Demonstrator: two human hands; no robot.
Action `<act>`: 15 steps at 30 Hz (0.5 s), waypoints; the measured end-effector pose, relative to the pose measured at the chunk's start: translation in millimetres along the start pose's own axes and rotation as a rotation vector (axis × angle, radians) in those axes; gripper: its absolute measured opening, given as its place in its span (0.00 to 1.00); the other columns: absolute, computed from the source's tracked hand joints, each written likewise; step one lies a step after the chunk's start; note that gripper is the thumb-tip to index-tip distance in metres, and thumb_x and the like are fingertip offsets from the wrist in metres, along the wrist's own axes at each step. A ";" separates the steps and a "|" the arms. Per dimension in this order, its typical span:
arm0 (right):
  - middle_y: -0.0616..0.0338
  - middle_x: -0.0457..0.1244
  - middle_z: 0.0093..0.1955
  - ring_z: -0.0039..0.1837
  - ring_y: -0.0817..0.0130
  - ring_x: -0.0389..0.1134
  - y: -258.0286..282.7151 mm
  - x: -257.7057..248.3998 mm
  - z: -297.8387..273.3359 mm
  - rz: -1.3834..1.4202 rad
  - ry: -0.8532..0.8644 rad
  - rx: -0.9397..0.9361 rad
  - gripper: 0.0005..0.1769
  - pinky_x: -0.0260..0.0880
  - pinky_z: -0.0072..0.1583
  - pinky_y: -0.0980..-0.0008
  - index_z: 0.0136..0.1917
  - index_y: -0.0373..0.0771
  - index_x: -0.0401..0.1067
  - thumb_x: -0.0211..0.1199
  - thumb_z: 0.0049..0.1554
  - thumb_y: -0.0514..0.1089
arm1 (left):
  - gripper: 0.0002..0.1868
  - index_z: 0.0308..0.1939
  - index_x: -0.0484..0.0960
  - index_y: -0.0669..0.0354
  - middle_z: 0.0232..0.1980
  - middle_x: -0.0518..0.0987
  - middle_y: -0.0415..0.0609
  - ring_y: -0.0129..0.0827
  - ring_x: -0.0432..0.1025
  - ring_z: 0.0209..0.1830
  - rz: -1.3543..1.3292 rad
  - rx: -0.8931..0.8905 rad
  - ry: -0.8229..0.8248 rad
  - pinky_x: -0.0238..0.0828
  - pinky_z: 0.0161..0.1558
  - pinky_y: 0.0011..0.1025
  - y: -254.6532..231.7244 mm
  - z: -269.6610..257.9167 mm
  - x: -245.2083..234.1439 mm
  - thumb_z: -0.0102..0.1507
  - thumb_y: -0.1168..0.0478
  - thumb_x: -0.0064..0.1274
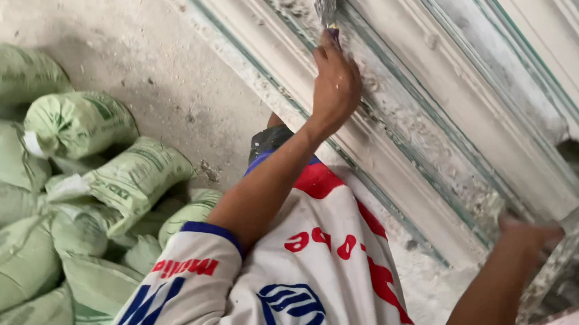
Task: The person uses a small scraper to remove dust and debris from the grooves of stacked white decorative moldings. They repeatedly scrape along the length of the moldings and wipe away residue with their hand.
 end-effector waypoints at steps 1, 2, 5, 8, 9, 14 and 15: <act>0.44 0.65 0.65 0.58 0.47 0.69 -3.5 11.5 9.7 0.004 0.024 -0.010 0.29 0.70 0.58 0.49 0.66 0.47 0.65 0.41 0.65 0.66 | 0.36 0.78 0.39 0.76 0.60 0.62 0.73 0.68 0.68 0.39 -0.010 -0.008 -0.023 0.67 0.35 0.63 26.0 37.3 -10.5 0.71 0.61 0.31; 0.45 0.65 0.66 0.60 0.46 0.70 0.9 20.6 19.3 -0.038 0.005 -0.155 0.29 0.70 0.59 0.48 0.68 0.48 0.65 0.40 0.66 0.67 | 0.31 0.78 0.41 0.65 0.57 0.66 0.66 0.46 0.66 0.30 0.041 0.043 -0.142 0.68 0.25 0.43 49.0 72.9 -27.1 0.73 0.60 0.31; 0.46 0.64 0.68 0.63 0.44 0.71 8.7 39.5 45.1 -0.121 -0.017 -0.462 0.30 0.70 0.60 0.47 0.71 0.48 0.64 0.40 0.69 0.68 | 0.27 0.77 0.45 0.55 0.54 0.71 0.60 0.25 0.66 0.22 0.077 0.059 -0.279 0.71 0.15 0.23 75.1 104.1 -49.3 0.75 0.57 0.31; 0.40 0.68 0.59 0.57 0.44 0.75 114.0 124.3 -30.7 -0.109 0.127 -0.740 0.34 0.78 0.58 0.46 0.63 0.37 0.68 0.38 0.70 0.67 | 0.25 0.74 0.49 0.55 0.56 0.72 0.61 0.27 0.69 0.24 0.067 0.022 -0.297 0.74 0.17 0.24 65.5 109.7 -67.0 0.74 0.55 0.29; 0.33 0.72 0.49 0.49 0.45 0.77 170.8 161.0 -87.5 -0.064 0.270 -0.865 0.42 0.85 0.54 0.46 0.54 0.25 0.73 0.36 0.70 0.67 | 0.25 0.73 0.51 0.55 0.58 0.72 0.62 0.29 0.70 0.26 0.067 0.015 -0.291 0.76 0.19 0.24 59.2 114.0 -73.3 0.73 0.53 0.28; 0.42 0.52 0.82 0.60 0.58 0.46 153.4 308.7 -203.8 -0.294 0.852 -0.899 0.31 0.56 0.61 0.55 0.85 0.50 0.37 0.35 0.76 0.63 | 0.20 0.64 0.58 0.54 0.56 0.75 0.61 0.36 0.75 0.30 0.058 -0.027 -0.287 0.81 0.25 0.31 45.8 143.5 -109.2 0.72 0.51 0.27; 0.46 0.40 0.87 0.87 0.45 0.41 157.5 337.1 -234.0 -0.426 0.932 -0.917 0.39 0.45 0.84 0.32 0.85 0.47 0.40 0.34 0.72 0.70 | 0.16 0.59 0.61 0.53 0.52 0.76 0.59 0.39 0.76 0.33 0.052 -0.044 -0.270 0.83 0.29 0.37 47.8 151.7 -115.6 0.71 0.53 0.27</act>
Point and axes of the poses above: each hand's wrist, its own z-axis towards the middle knuckle, its own x-axis out of the palm, y = z × x, the point moved 6 cm from there along z, towards the middle knuckle
